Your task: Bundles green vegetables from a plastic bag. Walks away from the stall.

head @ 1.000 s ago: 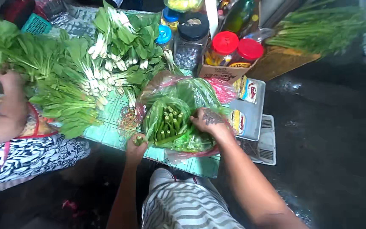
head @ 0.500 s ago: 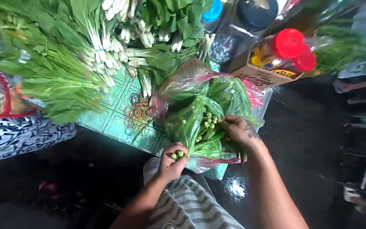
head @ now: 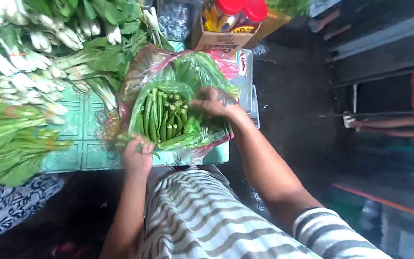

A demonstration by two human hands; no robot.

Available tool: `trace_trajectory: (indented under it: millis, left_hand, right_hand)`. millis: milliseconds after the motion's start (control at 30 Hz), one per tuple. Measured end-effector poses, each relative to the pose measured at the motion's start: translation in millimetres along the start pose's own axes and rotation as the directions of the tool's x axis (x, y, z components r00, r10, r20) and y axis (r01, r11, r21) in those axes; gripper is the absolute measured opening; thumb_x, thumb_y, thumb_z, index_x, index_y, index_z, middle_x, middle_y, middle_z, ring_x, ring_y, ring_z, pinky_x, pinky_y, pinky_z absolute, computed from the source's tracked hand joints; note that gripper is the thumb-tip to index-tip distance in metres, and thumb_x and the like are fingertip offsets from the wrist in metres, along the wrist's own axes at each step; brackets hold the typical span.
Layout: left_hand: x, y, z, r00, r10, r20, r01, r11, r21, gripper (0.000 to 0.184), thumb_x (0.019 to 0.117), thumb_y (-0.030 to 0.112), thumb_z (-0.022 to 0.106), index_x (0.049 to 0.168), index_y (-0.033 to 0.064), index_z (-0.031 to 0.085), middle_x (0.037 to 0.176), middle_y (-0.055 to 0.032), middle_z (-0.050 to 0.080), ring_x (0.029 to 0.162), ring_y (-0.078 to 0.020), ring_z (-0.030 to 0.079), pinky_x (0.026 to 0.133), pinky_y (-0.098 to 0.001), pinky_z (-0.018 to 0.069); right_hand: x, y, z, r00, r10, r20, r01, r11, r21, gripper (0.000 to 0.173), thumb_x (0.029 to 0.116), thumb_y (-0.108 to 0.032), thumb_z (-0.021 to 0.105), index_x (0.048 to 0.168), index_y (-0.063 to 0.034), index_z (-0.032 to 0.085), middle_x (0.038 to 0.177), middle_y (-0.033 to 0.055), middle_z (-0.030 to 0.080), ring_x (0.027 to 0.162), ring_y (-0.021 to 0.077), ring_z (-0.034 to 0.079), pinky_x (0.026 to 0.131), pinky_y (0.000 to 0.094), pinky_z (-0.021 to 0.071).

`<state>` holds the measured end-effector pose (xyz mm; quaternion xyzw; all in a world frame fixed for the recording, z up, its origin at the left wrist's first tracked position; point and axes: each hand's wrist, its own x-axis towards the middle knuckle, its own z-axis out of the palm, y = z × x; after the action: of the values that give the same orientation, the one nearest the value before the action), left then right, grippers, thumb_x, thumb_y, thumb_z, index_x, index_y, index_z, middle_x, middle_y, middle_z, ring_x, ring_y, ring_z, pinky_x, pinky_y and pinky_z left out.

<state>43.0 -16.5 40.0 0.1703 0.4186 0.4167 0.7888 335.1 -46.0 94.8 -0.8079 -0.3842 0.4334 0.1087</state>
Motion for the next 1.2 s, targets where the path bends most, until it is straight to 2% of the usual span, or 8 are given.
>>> trace_trajectory:
  millis: [100,233,467,600,800,900,1033,1200]
  left_hand:
    - [0.0,-10.6,30.0,0.993,0.075,0.095,-0.102,0.945,0.312,0.017,0.0955,0.003,0.056,0.108,0.0142,0.056,0.072,0.0011,0.058,0.051,-0.0087,0.050,0.049,-0.0265,0.0482]
    - [14.5,-17.2,53.3,0.983,0.106,0.151,-0.181,0.707,0.684,0.017,0.0947,0.010,0.067,0.109,0.0126,0.060,0.071,0.0005,0.056,0.048,-0.0088,0.045,0.043,-0.0252,0.0417]
    - [-8.2,-9.6,42.6,0.959,0.278,0.046,-0.167,0.430,0.887,0.041,0.0956,0.038,0.073,0.127,0.0153,0.059,0.088,-0.0077,0.063,0.057,-0.0169,0.055,0.049,-0.0352,0.0499]
    - [-48.8,-31.5,56.3,0.914,0.387,-0.117,-0.159,0.609,0.777,0.035,0.1039,0.037,0.060,0.129,0.0134,0.053,0.079,-0.0042,0.056,0.054,-0.0142,0.050,0.049,-0.0320,0.0494]
    - [-124.7,-114.1,116.2,0.989,-0.145,-0.027,0.138,0.841,0.524,0.033,0.1134,0.023,0.032,0.121,-0.0022,0.052,0.098,-0.0158,0.069,0.082,-0.0289,0.073,0.071,-0.0466,0.0645]
    - [-138.8,-154.9,118.6,0.989,-0.084,-0.124,0.135,0.855,0.501,0.035,0.1124,0.024,0.038,0.136,0.0008,0.051,0.106,-0.0129,0.069,0.091,-0.0205,0.070,0.078,-0.0384,0.0604]
    - [-157.4,-177.9,114.4,0.962,-0.125,-0.244,0.212,0.903,0.374,0.035,0.1124,0.025,0.038,0.134,0.0019,0.052,0.106,-0.0133,0.070,0.095,-0.0208,0.070,0.084,-0.0397,0.0595]
    - [-172.3,-197.5,116.7,0.972,-0.008,-0.236,0.090,0.937,0.337,0.033,0.1126,0.022,0.037,0.132,-0.0011,0.051,0.108,-0.0155,0.069,0.099,-0.0225,0.070,0.089,-0.0420,0.0594]
  right_hand:
    - [-10.7,21.2,-22.5,0.990,-0.029,-0.139,0.059,0.976,0.212,0.036,0.0989,-0.042,0.066,0.114,-0.0092,0.066,0.093,0.0121,0.069,0.064,0.0233,0.066,0.058,0.0455,0.0584]
    - [-43.6,60.7,-41.9,0.965,-0.127,-0.231,0.233,0.819,0.524,0.025,0.1020,-0.029,0.063,0.114,-0.0069,0.065,0.082,0.0072,0.065,0.053,0.0163,0.059,0.050,0.0351,0.0558]
    - [-95.1,134.4,-22.5,0.990,0.003,-0.143,0.132,0.364,0.922,0.021,0.1057,-0.028,0.054,0.119,-0.0152,0.063,0.084,0.0005,0.061,0.060,0.0109,0.057,0.054,0.0281,0.0541]
    - [-106.0,140.8,-18.1,0.994,-0.048,-0.098,0.102,0.083,0.991,0.020,0.0986,-0.011,0.044,0.113,-0.0149,0.058,0.079,0.0020,0.059,0.062,0.0152,0.059,0.058,0.0355,0.0567]
    - [-129.2,112.7,9.6,0.919,-0.392,0.045,0.181,0.519,0.835,0.050,0.0913,0.001,0.052,0.139,-0.0137,0.047,0.097,0.0092,0.065,0.079,0.0239,0.068,0.071,0.0454,0.0605]
    - [-135.8,111.9,50.1,0.892,-0.451,-0.005,0.379,0.744,0.549,0.047,0.0999,-0.010,0.054,0.147,-0.0104,0.045,0.111,0.0108,0.064,0.099,0.0227,0.066,0.089,0.0448,0.0574]
    - [-145.8,124.3,80.5,0.866,-0.490,-0.095,0.493,0.808,0.323,0.048,0.1034,-0.017,0.049,0.149,-0.0039,0.044,0.133,0.0171,0.062,0.128,0.0279,0.058,0.113,0.0420,0.0456]
    - [-146.9,141.8,93.8,0.832,-0.538,-0.136,0.555,0.809,0.195,0.050,0.1075,-0.028,0.045,0.155,-0.0116,0.040,0.140,0.0033,0.063,0.131,0.0272,0.054,0.113,0.0474,0.0415]
